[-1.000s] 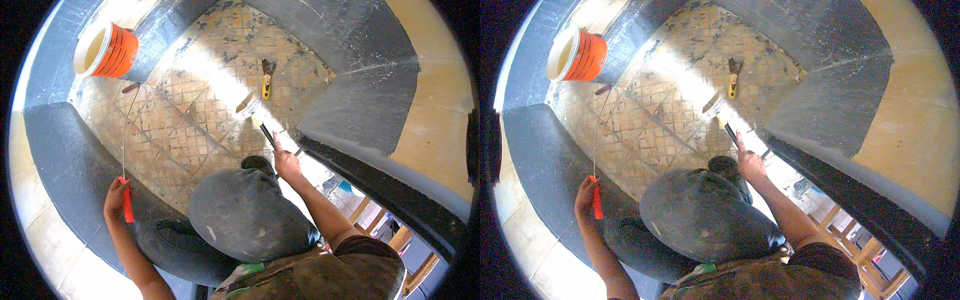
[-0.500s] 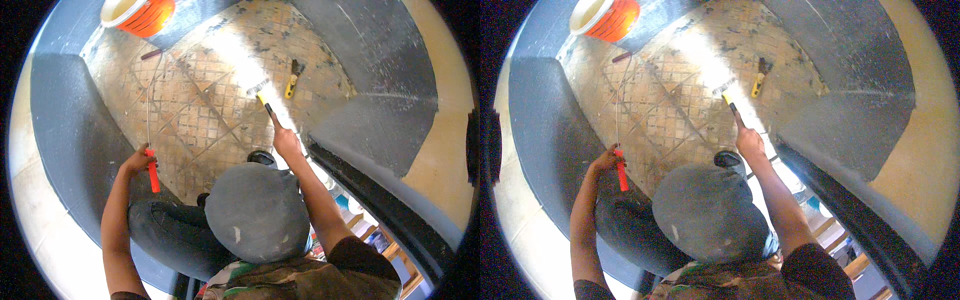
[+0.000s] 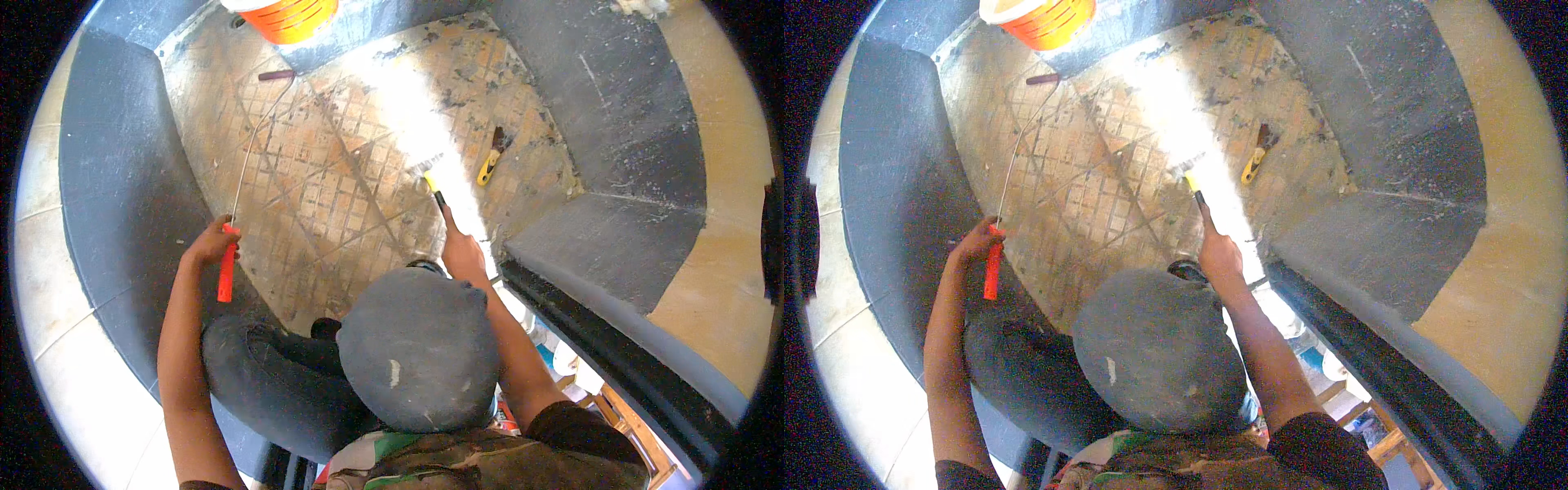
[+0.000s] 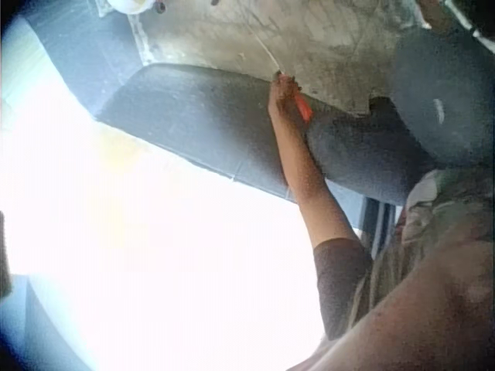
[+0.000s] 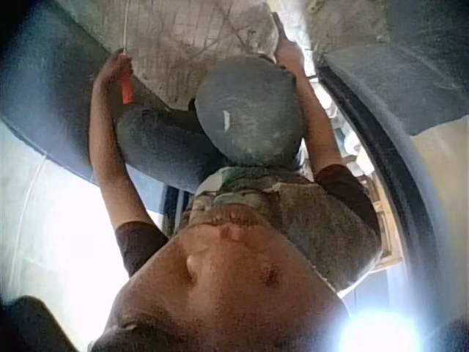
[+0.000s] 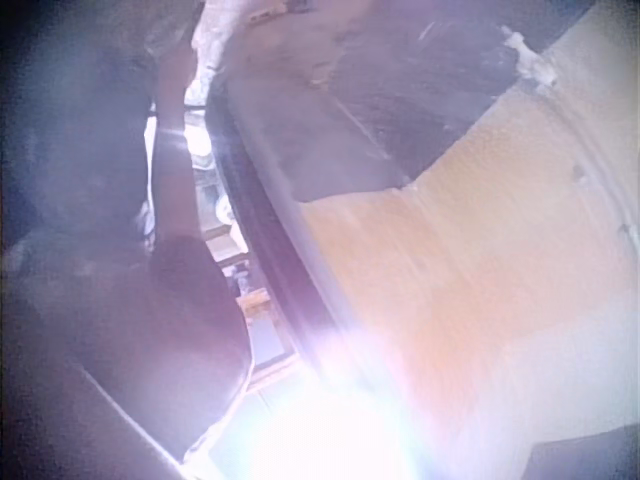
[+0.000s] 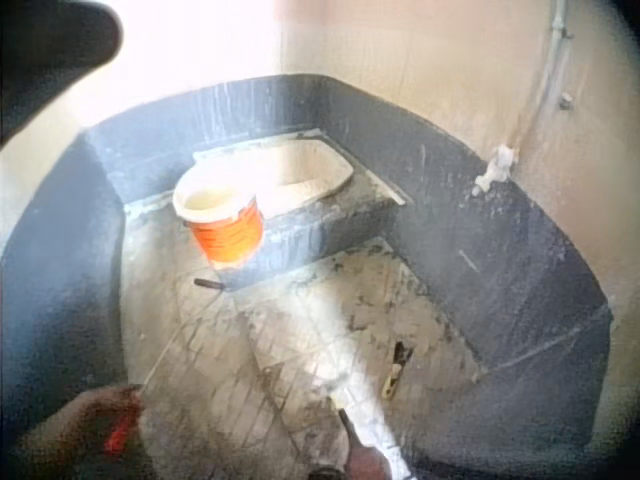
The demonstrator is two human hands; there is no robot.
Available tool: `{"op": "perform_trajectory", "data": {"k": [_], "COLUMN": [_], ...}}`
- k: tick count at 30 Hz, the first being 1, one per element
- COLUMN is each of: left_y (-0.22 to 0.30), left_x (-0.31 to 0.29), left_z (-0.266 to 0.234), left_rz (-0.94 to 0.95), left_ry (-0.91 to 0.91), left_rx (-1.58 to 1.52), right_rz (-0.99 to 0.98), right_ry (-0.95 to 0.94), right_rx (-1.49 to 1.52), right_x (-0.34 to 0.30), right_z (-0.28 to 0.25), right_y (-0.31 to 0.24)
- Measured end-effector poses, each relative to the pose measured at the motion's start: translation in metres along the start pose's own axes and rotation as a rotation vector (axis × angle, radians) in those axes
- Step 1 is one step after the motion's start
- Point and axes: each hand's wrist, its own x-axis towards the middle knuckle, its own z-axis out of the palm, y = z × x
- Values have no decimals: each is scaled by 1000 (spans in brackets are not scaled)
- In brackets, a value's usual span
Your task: The person uses a roller to apply a liquid to a tiled floor, then uses a scraper to remove material from the base of a wall.
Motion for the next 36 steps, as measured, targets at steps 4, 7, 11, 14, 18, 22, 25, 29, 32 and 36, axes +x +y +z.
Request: {"op": "perform_trajectory", "data": {"k": [4, 7, 11, 14, 18, 22, 25, 29, 32, 36], "left_y": [-20, 8, -15, 3, -29, -22, -7, -32, -29, -23], "left_x": [-6, 3, 0, -6, 14, 19, 5, 20, 20, 10], "left_z": [-22, -9, -15, -13, -32, -24, -20, -43, -33, -30], "left_rz": [-25, -17, -57, -12, -16, -20, -34, 24, 11, -4], "left_ry": [36, 44, 45, 64, 122, 20, 32, 68, 97, 114], "left_rx": [-87, -73, -97, -59, -67, -48, -63, -19, -101, -96], "right_rz": [-37, -324, -392, -344, -270, -181, -68, -155, -125, -142], "right_ry": [116, 577, 560, 445, 398, 324, 91, 178, 267, 109], "right_rx": [-123, -8, -77, 15, -76, -249, -200, -60, -35, -174], "right_x": [32, 152, 192, 166, 189, 206, 150, 205, 220, 167], "right_z": [-2, -21, -31, -26, -46, -51, -63, -78, -66, -43], "right_y": [33, 57, 41, 45, 12, 7, -13, -48, -48, -26]}}
